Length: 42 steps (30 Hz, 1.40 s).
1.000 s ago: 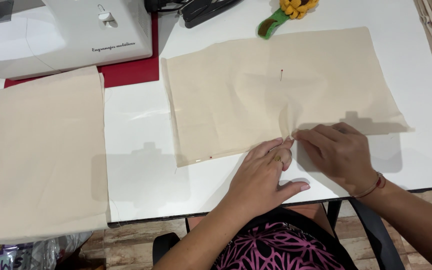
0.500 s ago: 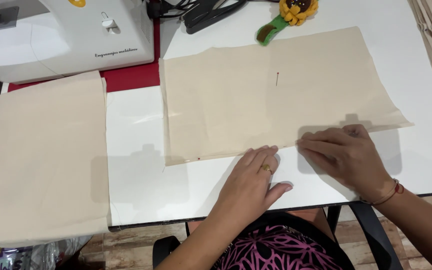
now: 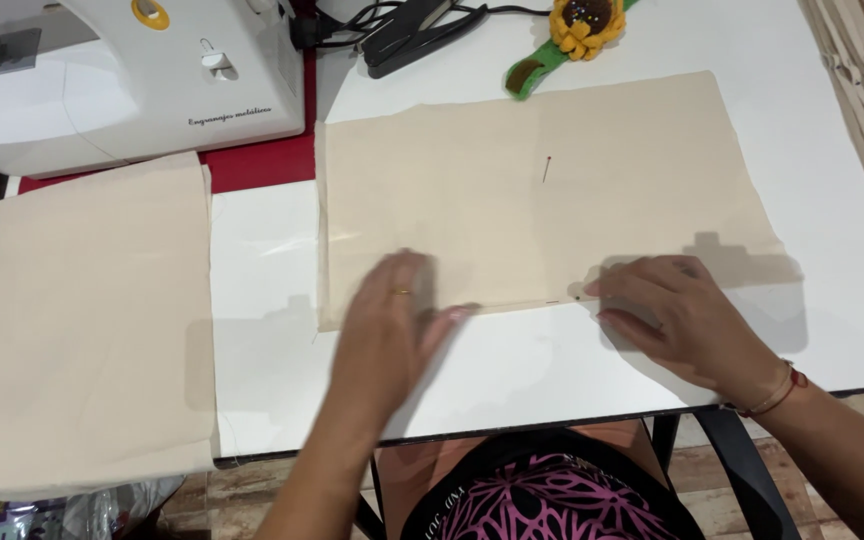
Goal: Folding the edge of a fabric piece and securing it with straight pins to prepare for sewing.
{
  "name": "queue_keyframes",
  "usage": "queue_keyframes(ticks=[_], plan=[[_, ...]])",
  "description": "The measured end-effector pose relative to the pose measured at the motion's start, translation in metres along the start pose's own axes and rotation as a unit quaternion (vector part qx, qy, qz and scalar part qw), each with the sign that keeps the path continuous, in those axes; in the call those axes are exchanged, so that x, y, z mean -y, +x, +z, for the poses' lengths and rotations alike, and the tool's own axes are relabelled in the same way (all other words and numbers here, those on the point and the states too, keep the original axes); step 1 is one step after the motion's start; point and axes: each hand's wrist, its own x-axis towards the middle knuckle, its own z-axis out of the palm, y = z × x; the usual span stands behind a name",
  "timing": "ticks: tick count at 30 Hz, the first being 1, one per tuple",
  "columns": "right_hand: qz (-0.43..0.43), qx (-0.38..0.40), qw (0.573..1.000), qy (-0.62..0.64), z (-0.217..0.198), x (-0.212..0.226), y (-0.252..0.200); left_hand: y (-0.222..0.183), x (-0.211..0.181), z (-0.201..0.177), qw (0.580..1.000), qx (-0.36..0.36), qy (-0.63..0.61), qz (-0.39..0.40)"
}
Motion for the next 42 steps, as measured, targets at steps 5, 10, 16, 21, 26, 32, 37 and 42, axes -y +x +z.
queue_keyframes(ticks=[5,10,16,21,26,32,37,42], plan=[[0.060,0.020,0.998,0.024,0.000,0.008,0.007,-0.019,0.027,-0.019,0.992,0.039,-0.008,-0.118],[-0.009,-0.026,0.999,0.030,0.001,0.030,0.025,-0.031,0.053,-0.018,0.996,-0.069,0.059,-0.023],[0.023,-0.022,0.999,0.003,0.004,0.030,0.027,-0.013,0.018,-0.005,0.979,-0.185,0.048,0.073],[0.060,0.039,0.997,-0.003,0.003,0.023,0.026,-0.022,-0.047,0.052,0.982,-0.049,-0.043,0.176],[0.040,0.054,0.998,-0.015,0.000,0.016,0.027,-0.022,-0.056,0.085,0.971,-0.089,0.085,0.207],[0.057,0.068,0.996,0.003,0.005,0.007,0.029,-0.020,-0.067,0.084,0.969,-0.111,0.122,0.182],[0.107,0.102,0.988,0.038,0.010,-0.006,0.029,-0.015,-0.073,0.088,0.955,-0.115,0.215,0.167],[0.147,0.129,0.980,0.033,0.001,-0.003,0.036,-0.015,-0.075,0.087,0.952,-0.107,0.236,0.163]])
